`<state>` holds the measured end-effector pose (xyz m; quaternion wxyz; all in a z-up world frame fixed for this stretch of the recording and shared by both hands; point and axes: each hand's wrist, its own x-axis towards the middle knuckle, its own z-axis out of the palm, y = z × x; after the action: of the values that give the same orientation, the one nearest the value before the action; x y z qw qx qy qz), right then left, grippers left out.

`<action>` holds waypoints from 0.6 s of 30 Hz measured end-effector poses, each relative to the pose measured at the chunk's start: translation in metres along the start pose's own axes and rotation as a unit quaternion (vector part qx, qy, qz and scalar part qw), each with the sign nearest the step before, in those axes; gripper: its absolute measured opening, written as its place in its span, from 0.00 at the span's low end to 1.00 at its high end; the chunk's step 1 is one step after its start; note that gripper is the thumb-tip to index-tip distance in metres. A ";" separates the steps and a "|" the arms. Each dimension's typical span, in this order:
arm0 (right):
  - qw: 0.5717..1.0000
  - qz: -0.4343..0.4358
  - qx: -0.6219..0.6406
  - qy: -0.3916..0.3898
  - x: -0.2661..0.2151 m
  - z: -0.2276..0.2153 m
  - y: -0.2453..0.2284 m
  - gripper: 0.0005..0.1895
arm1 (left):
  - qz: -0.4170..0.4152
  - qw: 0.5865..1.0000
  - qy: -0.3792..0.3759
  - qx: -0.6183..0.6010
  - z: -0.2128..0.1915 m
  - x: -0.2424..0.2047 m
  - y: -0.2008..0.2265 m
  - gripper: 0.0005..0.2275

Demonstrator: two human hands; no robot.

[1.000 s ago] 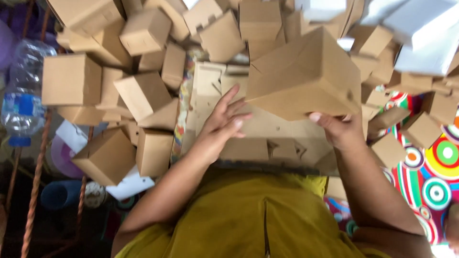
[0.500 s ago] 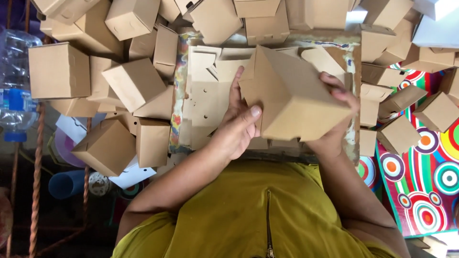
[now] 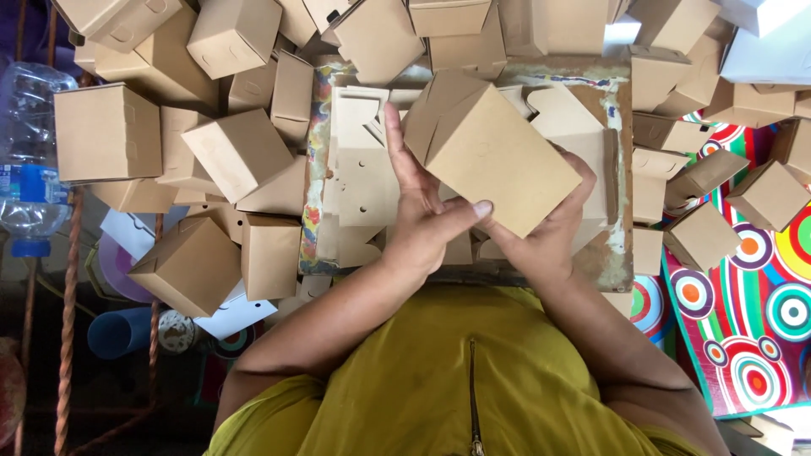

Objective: The person assembles small cardboard boxes by hand. They pick up flat cardboard pieces, fold the sides and flaps, and interlock the tabs to form the box structure. The person repeats this process for multiple boxes, placing the finished ones on a pile.

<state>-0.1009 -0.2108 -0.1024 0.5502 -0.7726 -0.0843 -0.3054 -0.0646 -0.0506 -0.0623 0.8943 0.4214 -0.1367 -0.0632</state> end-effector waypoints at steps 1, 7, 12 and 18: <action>1.000 -0.020 0.009 -0.001 0.005 0.004 -0.006 0.46 | -0.002 1.000 -0.003 0.008 -0.001 -0.001 -0.005 0.59; 0.997 0.003 0.044 -0.057 0.003 0.001 -0.015 0.47 | 0.044 0.991 0.002 0.126 -0.004 0.002 0.007 0.55; 0.998 0.032 0.055 -0.017 0.001 -0.009 -0.017 0.39 | 0.116 0.928 -0.031 0.352 -0.006 -0.003 0.008 0.53; 0.996 -0.032 -0.015 -0.080 0.001 -0.019 -0.011 0.56 | 0.060 0.936 -0.036 0.345 -0.006 -0.004 0.016 0.53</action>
<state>-0.1129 -0.2240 -0.0889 0.5198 -0.7997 -0.1477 -0.2616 -0.0666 -0.0354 -0.0545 0.6904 0.6926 -0.2072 0.0260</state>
